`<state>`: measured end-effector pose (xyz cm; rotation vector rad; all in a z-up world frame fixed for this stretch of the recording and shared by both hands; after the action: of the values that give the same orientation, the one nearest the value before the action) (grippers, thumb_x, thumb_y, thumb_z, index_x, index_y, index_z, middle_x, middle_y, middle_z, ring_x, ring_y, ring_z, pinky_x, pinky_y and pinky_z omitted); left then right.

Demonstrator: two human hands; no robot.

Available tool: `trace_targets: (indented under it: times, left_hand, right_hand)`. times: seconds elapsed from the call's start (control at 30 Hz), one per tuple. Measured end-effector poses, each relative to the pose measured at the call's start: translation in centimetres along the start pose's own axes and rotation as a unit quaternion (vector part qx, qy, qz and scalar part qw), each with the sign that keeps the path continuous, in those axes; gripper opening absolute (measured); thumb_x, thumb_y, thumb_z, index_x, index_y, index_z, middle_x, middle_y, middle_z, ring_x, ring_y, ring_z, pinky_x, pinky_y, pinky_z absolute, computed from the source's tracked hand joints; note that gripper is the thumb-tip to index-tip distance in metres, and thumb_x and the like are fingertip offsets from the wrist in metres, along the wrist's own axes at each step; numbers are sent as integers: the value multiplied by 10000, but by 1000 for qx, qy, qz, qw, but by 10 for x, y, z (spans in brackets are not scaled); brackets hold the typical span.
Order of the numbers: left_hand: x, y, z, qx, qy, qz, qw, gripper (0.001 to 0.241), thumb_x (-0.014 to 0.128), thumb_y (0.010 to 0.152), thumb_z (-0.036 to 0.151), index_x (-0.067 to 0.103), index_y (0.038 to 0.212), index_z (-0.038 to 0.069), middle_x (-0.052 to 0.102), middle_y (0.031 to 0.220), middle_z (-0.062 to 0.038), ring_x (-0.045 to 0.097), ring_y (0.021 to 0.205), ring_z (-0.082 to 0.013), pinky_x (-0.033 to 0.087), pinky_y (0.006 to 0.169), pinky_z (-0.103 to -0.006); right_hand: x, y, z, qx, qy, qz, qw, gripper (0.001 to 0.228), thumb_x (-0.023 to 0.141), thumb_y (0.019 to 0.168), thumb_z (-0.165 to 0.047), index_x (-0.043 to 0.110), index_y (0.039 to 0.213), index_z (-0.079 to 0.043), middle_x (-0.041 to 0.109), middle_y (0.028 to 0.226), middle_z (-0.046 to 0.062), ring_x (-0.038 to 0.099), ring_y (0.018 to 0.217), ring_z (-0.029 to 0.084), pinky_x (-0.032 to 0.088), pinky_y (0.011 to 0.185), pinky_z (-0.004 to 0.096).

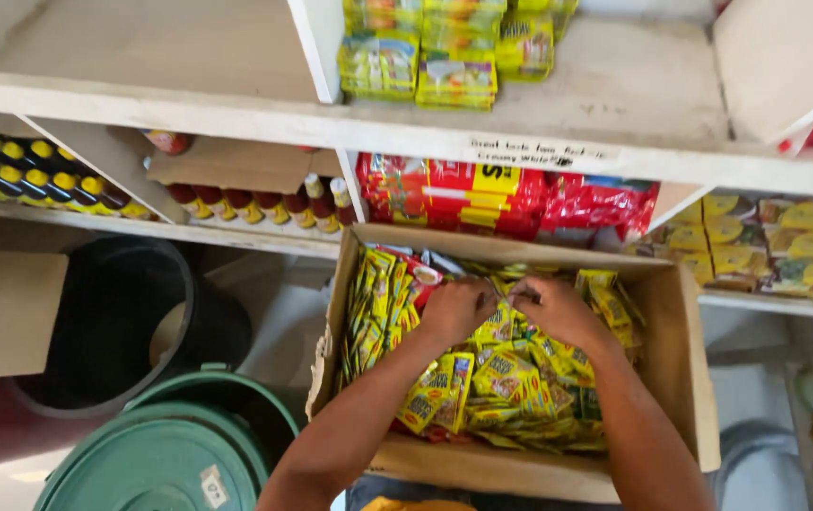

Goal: Stocking seasoning packets from a cardboard box onto store shelves.

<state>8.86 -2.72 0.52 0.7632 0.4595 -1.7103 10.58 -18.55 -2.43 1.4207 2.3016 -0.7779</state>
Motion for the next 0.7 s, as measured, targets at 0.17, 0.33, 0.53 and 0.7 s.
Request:
trace_targets:
  times: [0.17, 0.33, 0.53, 0.7]
  left_hand:
    - [27, 0, -31, -25, -30, -43, 998, 516, 805, 792, 388, 626, 1136, 48, 695, 984, -243, 665, 941, -450, 531, 774, -542]
    - [42, -2, -47, -94, -124, -91, 984, 595, 861, 652, 211, 538, 1112, 15, 703, 942, -219, 702, 911, -381, 545, 774, -481]
    - [59, -7, -51, -131, -213, -192, 949, 436, 801, 813, 204, 687, 1201, 42, 690, 834, -125, 659, 716, -217, 543, 629, -377]
    - [81, 4, -57, -80, -428, -154, 887, 392, 795, 856, 164, 664, 1208, 52, 722, 929, 20, 644, 801, -72, 540, 675, -270]
  right_hand:
    - [3, 2, 2, -61, -115, 41, 991, 384, 732, 894, -287, 664, 1188, -50, 745, 1075, 144, 725, 992, 311, 558, 850, 411]
    - [22, 3, 1, -54, -188, -30, 980, 540, 778, 820, -289, 606, 1282, -69, 587, 1298, 208, 572, 1204, 394, 462, 1002, 459]
    - [19, 8, 15, -17, -119, -38, 992, 399, 798, 847, -252, 659, 1142, -22, 724, 1015, 137, 693, 904, 265, 540, 837, 382]
    - [19, 18, 29, -6, 92, -17, 996, 327, 790, 871, -227, 699, 1120, -35, 754, 919, 39, 641, 834, 104, 547, 759, 312]
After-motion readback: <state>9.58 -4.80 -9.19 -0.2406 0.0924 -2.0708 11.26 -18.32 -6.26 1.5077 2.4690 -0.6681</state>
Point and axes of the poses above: each hand's wrist, its own y-axis towards the middle knuckle, its own x-axis out of the palm, z = x × y, the point moved 10 cm from there along y, towards the middle knuckle
